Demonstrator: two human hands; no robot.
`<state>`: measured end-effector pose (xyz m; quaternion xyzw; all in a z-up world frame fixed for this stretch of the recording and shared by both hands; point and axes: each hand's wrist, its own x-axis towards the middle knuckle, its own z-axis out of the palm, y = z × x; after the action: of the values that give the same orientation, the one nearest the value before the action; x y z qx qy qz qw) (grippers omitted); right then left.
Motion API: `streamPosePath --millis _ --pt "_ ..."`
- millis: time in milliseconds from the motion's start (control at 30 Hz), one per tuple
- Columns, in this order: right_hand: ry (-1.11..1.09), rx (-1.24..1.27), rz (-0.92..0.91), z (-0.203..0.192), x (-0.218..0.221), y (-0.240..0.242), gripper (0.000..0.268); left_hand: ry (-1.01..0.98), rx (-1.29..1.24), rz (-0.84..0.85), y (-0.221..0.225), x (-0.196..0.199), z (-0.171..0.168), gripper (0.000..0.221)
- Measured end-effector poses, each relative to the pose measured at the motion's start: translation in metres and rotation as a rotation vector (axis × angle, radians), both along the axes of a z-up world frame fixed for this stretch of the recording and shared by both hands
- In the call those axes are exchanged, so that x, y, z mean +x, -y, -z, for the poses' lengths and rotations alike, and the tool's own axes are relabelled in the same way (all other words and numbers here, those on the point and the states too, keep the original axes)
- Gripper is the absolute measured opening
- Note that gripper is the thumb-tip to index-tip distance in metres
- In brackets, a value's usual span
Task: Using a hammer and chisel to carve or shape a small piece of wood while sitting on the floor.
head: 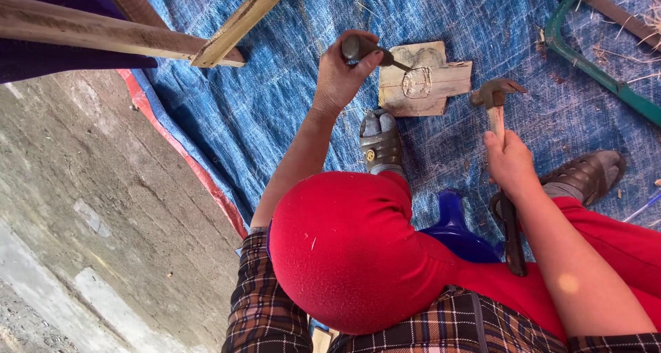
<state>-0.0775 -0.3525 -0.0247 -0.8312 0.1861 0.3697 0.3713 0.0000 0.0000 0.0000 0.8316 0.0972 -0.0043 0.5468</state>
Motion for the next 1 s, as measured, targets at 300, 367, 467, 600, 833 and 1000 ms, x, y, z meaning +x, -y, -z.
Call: streamPosePath --millis 300,367,467,600,833,1000 --pt "0.216 -0.097 -0.289 0.015 0.017 -0.025 0.041 0.154 0.236 0.224 0.027 0.015 -0.007 0.036" --pt "0.214 -0.101 -0.293 0.028 0.022 -0.031 0.041 0.123 0.162 0.203 0.017 0.022 -0.011 0.037" --pt "0.292 -0.136 -0.340 0.055 0.017 -0.031 0.038 0.041 -0.059 0.153 -0.010 0.025 0.004 0.037" --pt "0.316 -0.139 -0.373 0.065 0.012 -0.030 0.037 -0.056 -0.312 0.078 -0.031 0.025 0.015 0.033" --pt "0.261 -0.146 -0.346 0.056 0.017 -0.036 0.036 -0.189 -0.478 -0.102 -0.042 0.036 0.045 0.021" --pt "0.242 -0.146 -0.356 0.053 0.018 -0.038 0.035 -0.247 -0.563 -0.256 -0.057 0.033 0.077 0.018"
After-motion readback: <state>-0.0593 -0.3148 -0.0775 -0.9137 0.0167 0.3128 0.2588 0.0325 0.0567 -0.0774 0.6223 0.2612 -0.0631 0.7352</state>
